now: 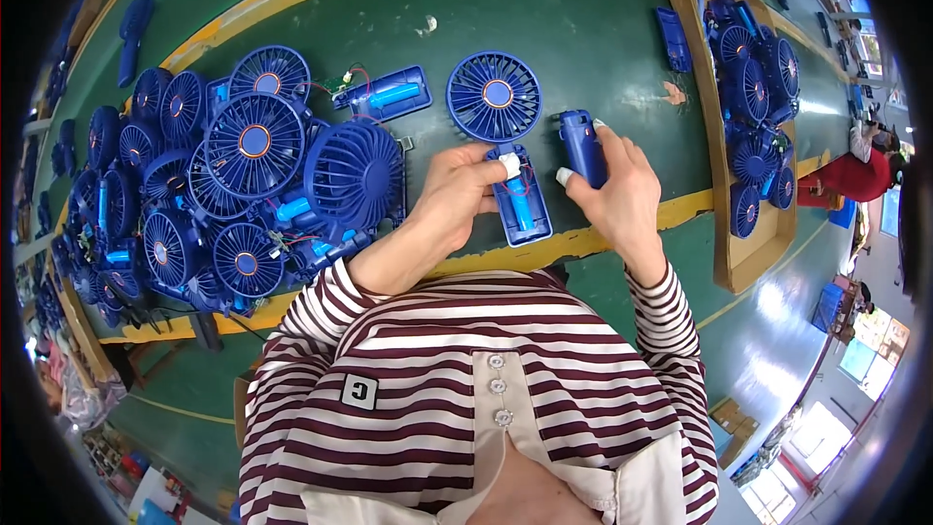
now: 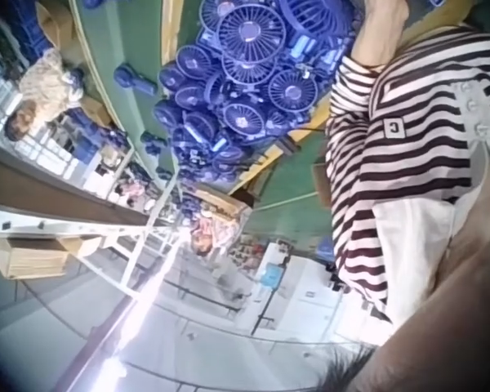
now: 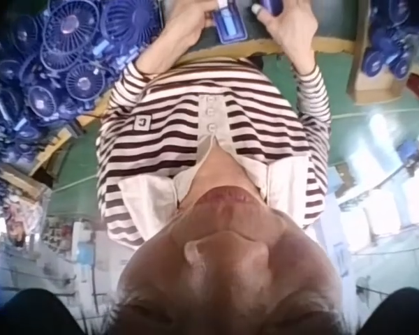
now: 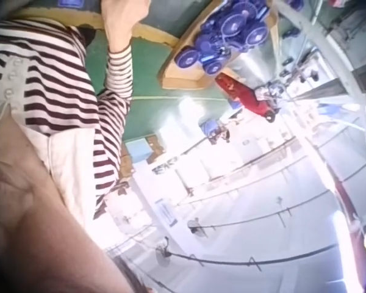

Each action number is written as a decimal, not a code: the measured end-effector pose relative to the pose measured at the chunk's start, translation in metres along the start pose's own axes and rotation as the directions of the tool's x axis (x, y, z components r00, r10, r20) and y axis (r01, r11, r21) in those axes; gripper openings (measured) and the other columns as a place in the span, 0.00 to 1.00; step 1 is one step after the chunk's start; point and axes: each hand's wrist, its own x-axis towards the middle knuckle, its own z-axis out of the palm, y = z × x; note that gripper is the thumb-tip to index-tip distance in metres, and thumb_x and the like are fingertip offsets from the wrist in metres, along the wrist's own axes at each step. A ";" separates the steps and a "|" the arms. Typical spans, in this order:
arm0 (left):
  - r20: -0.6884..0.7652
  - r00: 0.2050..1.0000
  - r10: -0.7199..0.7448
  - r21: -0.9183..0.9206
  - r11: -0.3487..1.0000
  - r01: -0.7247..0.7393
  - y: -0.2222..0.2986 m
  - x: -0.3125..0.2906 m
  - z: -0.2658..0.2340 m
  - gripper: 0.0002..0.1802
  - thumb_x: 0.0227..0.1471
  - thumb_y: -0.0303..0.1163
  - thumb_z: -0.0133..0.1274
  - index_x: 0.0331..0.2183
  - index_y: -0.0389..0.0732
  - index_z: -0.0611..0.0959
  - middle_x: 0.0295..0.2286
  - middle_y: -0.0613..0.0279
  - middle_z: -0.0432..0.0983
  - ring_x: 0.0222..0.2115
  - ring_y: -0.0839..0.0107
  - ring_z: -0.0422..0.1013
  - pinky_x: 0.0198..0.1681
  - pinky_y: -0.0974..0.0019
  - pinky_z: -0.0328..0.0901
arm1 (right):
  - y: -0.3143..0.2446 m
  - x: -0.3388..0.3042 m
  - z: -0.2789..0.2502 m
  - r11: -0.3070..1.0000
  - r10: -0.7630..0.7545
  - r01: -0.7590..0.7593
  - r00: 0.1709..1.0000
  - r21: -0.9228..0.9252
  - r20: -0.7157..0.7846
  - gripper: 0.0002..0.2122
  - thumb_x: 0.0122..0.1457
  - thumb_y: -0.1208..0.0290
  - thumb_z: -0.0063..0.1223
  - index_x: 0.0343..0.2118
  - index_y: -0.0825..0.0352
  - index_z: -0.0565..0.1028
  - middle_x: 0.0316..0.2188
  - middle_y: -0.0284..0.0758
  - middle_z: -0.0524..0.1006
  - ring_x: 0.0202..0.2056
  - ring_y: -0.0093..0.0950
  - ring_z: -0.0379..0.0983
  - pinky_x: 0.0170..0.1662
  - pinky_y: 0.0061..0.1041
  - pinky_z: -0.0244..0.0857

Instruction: The person assembles handheld fans by positioning internal wiring and circuit boards into the handle casings, snapping the outer covers into place by hand, and placing the assembled fans onto the conveyor belt.

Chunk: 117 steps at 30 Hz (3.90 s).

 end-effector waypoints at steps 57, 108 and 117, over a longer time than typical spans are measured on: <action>0.005 0.974 0.226 -0.103 0.969 -0.224 0.005 -0.005 0.007 0.11 0.49 0.27 0.50 0.35 0.31 0.77 0.28 0.59 0.76 0.22 0.79 0.70 0.16 0.79 0.63 | -0.045 -0.004 0.017 -0.077 -0.059 -0.625 0.781 0.777 0.622 0.14 0.51 0.71 0.54 0.38 0.73 0.68 0.28 0.36 0.75 0.27 0.23 0.72 0.31 0.19 0.67; 0.188 0.583 0.790 0.586 0.386 -0.712 -0.031 0.014 -0.008 0.05 0.47 0.26 0.48 0.25 0.35 0.78 0.16 0.58 0.72 0.16 0.67 0.70 0.19 0.66 0.64 | -0.195 0.208 0.053 0.581 -0.631 0.593 0.761 0.557 -0.153 0.25 0.49 0.62 0.52 0.47 0.74 0.65 0.43 0.47 0.69 0.46 0.40 0.65 0.50 0.32 0.58; 0.178 0.502 0.847 0.624 0.297 -0.723 -0.039 -0.011 -0.028 0.11 0.47 0.29 0.47 0.35 0.35 0.74 0.34 0.53 0.72 0.34 0.63 0.70 0.37 0.61 0.63 | -0.157 0.087 -0.012 0.322 -0.936 0.793 0.349 0.517 0.047 0.31 0.42 0.57 0.55 0.49 0.68 0.64 0.48 0.46 0.64 0.50 0.44 0.59 0.50 0.40 0.56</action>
